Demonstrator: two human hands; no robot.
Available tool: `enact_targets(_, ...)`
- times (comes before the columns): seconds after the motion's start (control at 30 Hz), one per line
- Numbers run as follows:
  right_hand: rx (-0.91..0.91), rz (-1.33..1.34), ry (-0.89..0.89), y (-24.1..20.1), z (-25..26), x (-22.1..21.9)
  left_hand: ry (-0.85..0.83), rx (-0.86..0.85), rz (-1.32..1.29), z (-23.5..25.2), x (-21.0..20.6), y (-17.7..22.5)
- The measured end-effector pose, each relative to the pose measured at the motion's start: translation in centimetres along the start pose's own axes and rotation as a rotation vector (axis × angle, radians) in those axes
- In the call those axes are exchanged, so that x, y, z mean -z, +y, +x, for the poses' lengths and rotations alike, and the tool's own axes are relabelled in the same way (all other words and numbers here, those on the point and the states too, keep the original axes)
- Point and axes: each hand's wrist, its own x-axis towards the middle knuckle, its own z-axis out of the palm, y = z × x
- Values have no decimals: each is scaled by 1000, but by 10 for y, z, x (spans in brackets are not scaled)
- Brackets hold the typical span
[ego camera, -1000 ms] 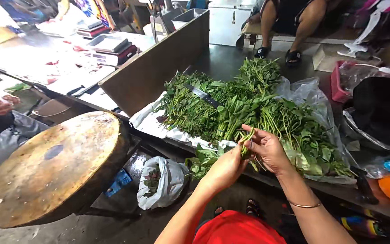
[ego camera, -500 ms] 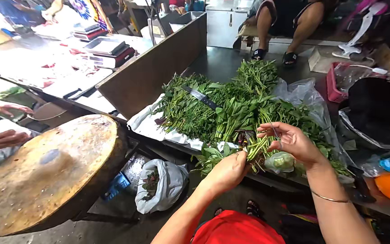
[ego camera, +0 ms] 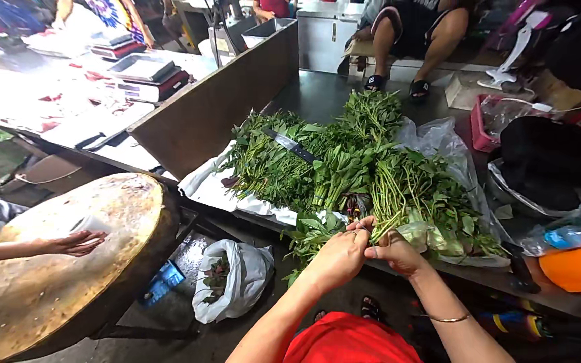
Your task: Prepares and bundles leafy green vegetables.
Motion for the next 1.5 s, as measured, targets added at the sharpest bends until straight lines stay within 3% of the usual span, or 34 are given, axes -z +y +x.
enact_targets(0.1,-156,-334,130,-14,-5,-6,-10,117,-38,-2,9,-2)
enact_targets(0.17,-132,-586,134,-15,-9,-2,30,172,-72,-3,14,-8)
enact_targets(0.23,8,-763,111,-15,-18,-9,63,224,-103,-3,19,-15)
enact_targets(0.33,399,-765,-57,-16,-31,-29,122,239,-221,-2,23,-27)
enact_targets(0.4,528,-511,-206,-17,-34,-38,202,207,-338,-3,21,-38)
enact_targets(0.5,466,141,-298,-20,-37,-47,336,190,-554,-6,22,-40)
enact_targets(0.6,342,825,-161,-21,-40,-56,461,116,-700,-9,21,-27)
enact_targets(0.7,353,1009,32,-14,-30,-48,473,-6,-654,-12,27,-9)
enact_targets(0.77,365,783,101,-10,-18,-34,393,-81,-523,-17,31,3)
enact_targets(0.93,311,231,-119,-16,6,6,116,-109,-315,-22,35,14)
enact_targets(1.13,35,-168,-840,-76,46,30,-188,-156,-204,-25,21,19)
enact_targets(1.23,-95,-325,-985,-100,56,18,-314,-147,-230,-23,14,14)
enact_targets(1.33,-49,-516,-1007,-109,54,2,-236,-238,-272,-24,7,3)
enact_targets(1.4,70,-856,-939,-113,44,-24,-156,-247,-331,-27,5,1)
enact_targets(1.5,301,-1367,-818,-104,16,-71,-99,-105,-670,-31,4,-6)
